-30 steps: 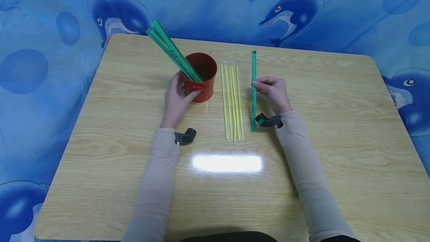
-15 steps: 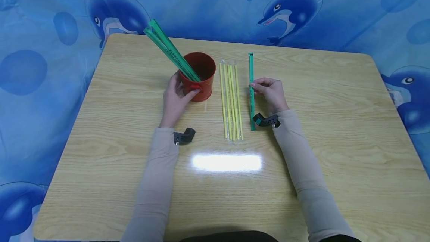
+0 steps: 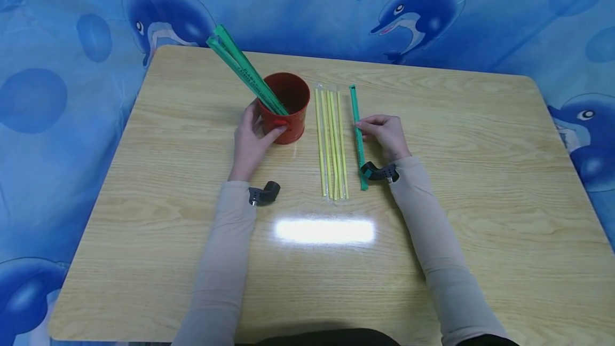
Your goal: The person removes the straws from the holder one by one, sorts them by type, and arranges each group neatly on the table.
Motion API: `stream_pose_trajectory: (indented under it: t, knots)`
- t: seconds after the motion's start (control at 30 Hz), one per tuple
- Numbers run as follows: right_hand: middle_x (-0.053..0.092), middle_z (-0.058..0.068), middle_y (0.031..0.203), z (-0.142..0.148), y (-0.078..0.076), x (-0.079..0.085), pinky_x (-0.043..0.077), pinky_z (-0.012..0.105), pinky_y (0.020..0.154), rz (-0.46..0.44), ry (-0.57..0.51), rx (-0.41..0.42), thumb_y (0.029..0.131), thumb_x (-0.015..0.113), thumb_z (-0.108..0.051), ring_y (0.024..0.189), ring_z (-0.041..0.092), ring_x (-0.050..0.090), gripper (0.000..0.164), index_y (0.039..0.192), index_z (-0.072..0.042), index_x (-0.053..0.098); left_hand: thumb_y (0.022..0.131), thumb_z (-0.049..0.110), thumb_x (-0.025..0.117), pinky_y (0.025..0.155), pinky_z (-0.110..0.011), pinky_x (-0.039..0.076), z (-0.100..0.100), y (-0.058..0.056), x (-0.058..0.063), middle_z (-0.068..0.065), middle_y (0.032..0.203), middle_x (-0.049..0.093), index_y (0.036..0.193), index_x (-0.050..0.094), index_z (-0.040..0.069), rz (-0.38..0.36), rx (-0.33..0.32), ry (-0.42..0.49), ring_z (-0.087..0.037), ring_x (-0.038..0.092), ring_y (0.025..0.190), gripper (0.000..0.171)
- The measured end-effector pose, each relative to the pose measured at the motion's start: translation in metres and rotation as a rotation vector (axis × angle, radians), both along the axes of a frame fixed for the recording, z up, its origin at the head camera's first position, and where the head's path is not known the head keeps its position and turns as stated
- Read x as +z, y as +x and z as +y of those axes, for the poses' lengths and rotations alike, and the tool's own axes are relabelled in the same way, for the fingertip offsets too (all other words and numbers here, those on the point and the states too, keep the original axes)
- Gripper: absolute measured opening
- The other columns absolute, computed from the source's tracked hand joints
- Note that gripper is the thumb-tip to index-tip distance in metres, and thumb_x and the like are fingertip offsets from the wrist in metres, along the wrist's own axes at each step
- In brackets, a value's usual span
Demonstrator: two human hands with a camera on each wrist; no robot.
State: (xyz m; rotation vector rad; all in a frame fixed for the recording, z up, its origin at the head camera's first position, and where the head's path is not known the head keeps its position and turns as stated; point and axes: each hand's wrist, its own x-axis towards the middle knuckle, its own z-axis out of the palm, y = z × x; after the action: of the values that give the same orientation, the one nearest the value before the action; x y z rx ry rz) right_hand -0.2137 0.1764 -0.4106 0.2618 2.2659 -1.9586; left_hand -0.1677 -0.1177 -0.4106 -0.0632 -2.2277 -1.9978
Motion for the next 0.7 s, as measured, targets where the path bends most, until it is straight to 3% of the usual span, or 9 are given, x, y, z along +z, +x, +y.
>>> stream_pose_trajectory:
  t: [0.7]
  knots:
    - [0.066,0.002,0.068,0.006,0.0001,0.0042,0.055,0.02,0.052,0.004,0.2,0.057,0.083,0.071,-0.006,0.052,0.008,0.062,0.022,0.093,0.014,0.067,0.082,0.012,0.074,0.106,-0.025,0.037,0.0003,0.0008,0.002,-0.003,0.146,0.039,0.145,0.033,0.01,-0.018,-0.006,0.001,-0.012,0.036,0.133,0.075]
